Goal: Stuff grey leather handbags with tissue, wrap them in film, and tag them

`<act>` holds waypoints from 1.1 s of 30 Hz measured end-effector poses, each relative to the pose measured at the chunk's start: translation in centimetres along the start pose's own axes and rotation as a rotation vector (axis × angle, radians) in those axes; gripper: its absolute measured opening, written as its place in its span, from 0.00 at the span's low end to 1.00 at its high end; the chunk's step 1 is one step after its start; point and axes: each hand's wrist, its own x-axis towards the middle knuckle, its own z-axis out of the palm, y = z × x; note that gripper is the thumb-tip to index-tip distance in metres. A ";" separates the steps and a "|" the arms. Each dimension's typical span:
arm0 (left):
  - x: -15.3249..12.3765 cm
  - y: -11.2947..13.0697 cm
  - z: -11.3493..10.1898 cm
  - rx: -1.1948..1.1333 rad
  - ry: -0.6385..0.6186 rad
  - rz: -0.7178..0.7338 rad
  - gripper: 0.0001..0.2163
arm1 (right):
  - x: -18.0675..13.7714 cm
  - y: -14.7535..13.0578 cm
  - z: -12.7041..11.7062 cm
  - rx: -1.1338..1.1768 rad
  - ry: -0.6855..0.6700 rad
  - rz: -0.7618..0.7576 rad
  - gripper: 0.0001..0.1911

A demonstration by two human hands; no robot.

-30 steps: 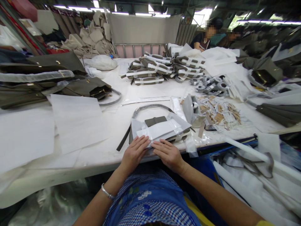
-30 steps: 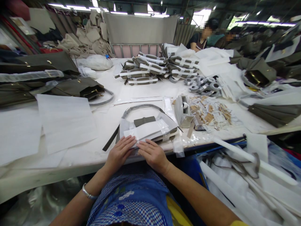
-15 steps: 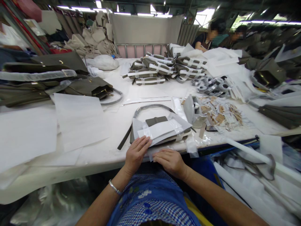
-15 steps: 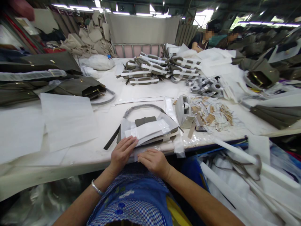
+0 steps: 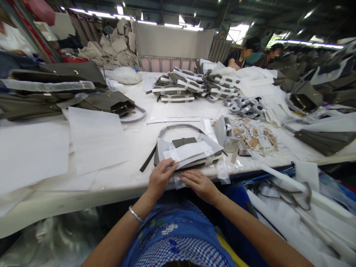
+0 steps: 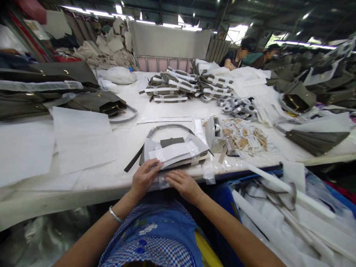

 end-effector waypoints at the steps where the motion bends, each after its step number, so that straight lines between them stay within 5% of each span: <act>1: 0.0 0.0 0.0 -0.002 -0.001 -0.003 0.21 | -0.2 0.1 0.7 -0.010 0.015 0.000 0.18; 7: 0.0 -0.1 0.0 -0.007 -0.014 -0.002 0.21 | 1.3 0.1 2.3 0.047 0.175 -0.027 0.11; 24: -0.5 0.2 0.0 0.025 -0.032 0.014 0.21 | 5.9 0.8 -2.2 -0.070 0.191 -0.038 0.11; 33: -0.7 0.4 0.2 -0.024 0.021 -0.023 0.14 | 6.0 1.4 -2.0 -0.081 -0.024 0.027 0.11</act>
